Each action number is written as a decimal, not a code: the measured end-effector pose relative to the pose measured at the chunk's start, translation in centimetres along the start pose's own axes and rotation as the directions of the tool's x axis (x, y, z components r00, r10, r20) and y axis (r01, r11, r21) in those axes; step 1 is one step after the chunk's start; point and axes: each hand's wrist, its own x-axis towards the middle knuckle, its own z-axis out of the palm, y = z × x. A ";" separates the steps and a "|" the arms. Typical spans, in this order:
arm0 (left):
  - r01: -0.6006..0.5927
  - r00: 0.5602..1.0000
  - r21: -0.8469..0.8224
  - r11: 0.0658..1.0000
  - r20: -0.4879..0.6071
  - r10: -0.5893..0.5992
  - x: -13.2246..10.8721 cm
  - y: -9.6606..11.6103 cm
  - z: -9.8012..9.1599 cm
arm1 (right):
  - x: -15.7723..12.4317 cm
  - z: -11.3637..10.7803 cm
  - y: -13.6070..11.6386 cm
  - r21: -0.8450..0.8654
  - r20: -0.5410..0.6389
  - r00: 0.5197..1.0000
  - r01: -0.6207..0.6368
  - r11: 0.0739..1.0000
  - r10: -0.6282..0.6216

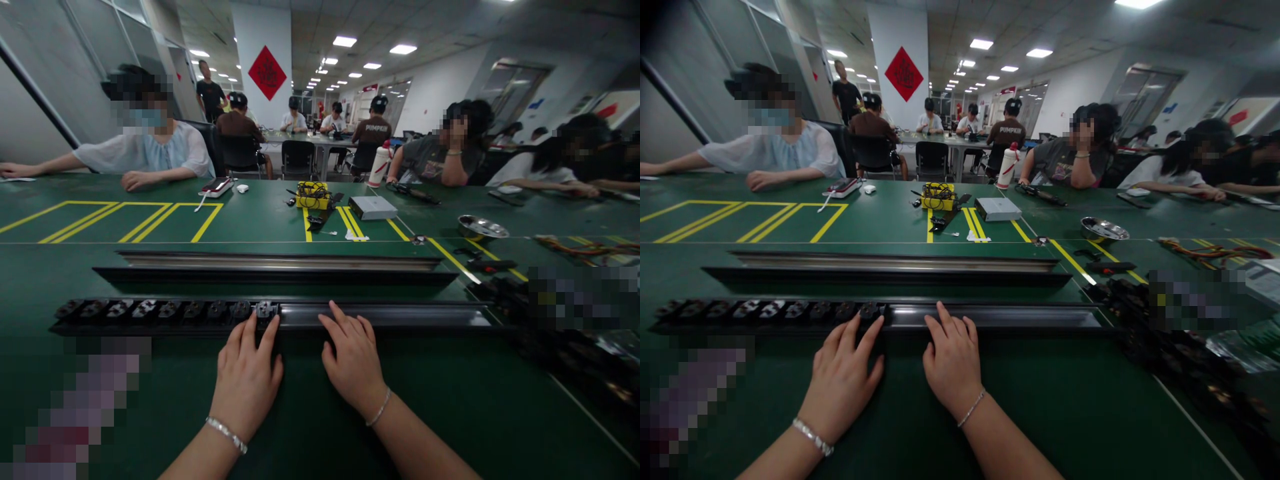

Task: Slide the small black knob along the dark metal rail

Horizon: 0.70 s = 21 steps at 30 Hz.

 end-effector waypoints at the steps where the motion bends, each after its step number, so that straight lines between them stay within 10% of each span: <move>1: 0.004 1.000 -0.003 1.000 -0.002 -0.004 0.0 0.0 0.1 | 0.0 0.0 0.0 -0.002 -0.001 1.000 0.000 1.000 0.000; 21: -0.022 0.999 -0.078 0.997 -0.027 0.020 0.3 -0.5 0.5 | 0.0 0.0 0.1 0.002 0.001 1.000 0.000 1.000 0.000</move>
